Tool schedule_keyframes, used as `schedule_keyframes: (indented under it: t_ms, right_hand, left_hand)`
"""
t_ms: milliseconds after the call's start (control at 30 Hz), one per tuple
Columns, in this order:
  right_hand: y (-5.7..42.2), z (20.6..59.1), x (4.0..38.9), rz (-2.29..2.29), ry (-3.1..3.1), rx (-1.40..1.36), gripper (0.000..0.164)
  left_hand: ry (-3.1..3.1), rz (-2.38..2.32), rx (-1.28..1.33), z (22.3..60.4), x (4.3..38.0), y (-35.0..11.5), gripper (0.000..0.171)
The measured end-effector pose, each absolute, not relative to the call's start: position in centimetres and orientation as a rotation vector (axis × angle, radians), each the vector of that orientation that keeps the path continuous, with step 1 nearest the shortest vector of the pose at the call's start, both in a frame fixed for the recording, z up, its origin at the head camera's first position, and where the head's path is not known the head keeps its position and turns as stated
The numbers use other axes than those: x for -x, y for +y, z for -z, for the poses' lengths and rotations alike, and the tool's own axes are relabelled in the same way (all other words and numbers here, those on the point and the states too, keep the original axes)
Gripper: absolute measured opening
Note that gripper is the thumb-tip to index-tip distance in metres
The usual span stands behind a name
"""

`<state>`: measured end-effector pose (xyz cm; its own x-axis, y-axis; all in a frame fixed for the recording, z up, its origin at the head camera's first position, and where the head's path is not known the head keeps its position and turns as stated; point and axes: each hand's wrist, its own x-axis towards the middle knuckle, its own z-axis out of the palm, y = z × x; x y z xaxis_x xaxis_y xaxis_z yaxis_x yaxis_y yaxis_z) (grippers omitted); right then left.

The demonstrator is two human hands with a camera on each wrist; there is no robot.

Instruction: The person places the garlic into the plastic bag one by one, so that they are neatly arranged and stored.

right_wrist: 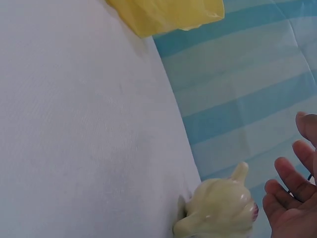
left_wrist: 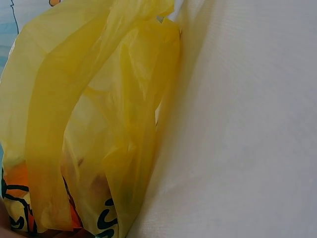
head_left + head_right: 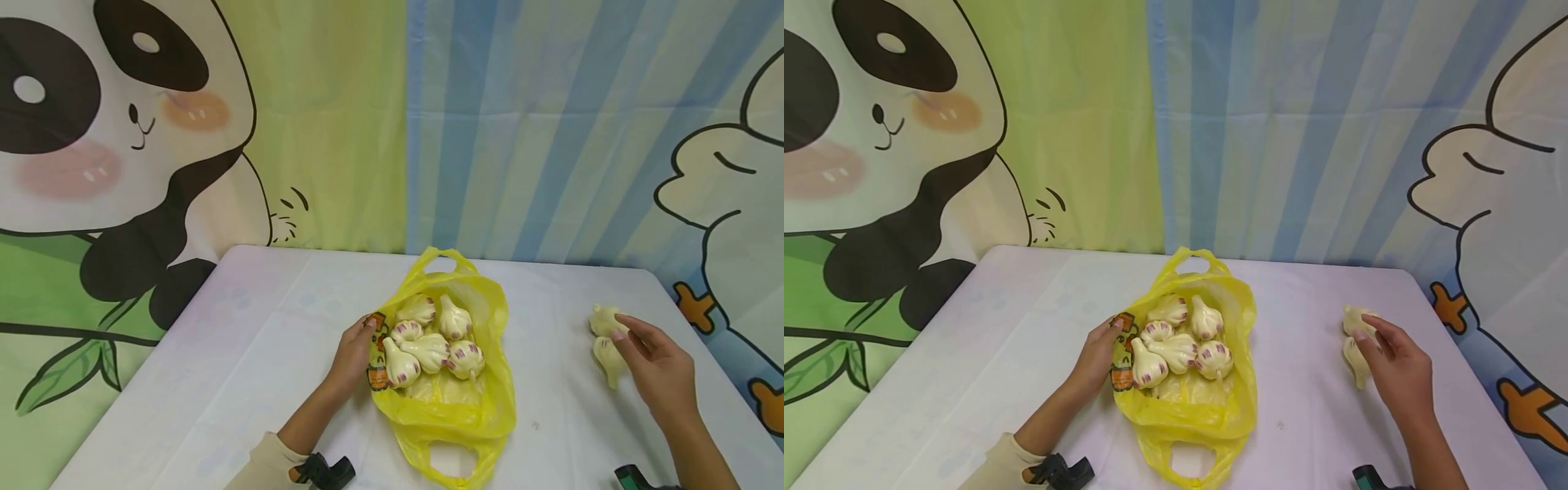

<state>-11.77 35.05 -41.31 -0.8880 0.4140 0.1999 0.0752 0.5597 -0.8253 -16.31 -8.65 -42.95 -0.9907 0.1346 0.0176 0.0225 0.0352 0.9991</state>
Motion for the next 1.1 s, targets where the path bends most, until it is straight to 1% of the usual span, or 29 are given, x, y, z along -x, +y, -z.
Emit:
schedule_keyframes:
  t_ms: [200,300,500,633,700,900,1100]
  right_hand:
    - [36.0,42.4,11.6,-1.242,-2.482,0.565,0.057]
    - [36.4,43.1,11.5,-1.234,-2.501,0.604,0.06]
    - [36.9,43.7,11.5,-1.267,-2.56,0.607,0.07]
    - [37.3,44.0,11.7,-1.231,-2.607,0.554,0.075]
    - [37.5,44.3,11.7,-1.203,-2.627,0.484,0.074]
    - [38.0,44.8,11.7,-1.053,-2.658,0.253,0.064]
    - [37.9,45.0,11.7,-1.022,-2.693,0.341,0.064]
  left_hand:
    - [2.203,-2.121,-0.169,42.8,16.2,-8.6,0.044]
    - [2.21,-2.113,-0.173,42.8,16.3,-8.6,0.044]
    - [2.213,-2.107,-0.186,43.0,16.4,-8.7,0.043]
    - [2.199,-2.116,-0.188,43.0,16.3,-8.7,0.043]
    - [2.197,-2.117,-0.18,43.0,16.4,-8.7,0.043]
    - [2.21,-2.112,-0.181,43.0,16.4,-8.7,0.043]
    - [2.226,-2.098,-0.18,43.0,16.4,-8.7,0.042]
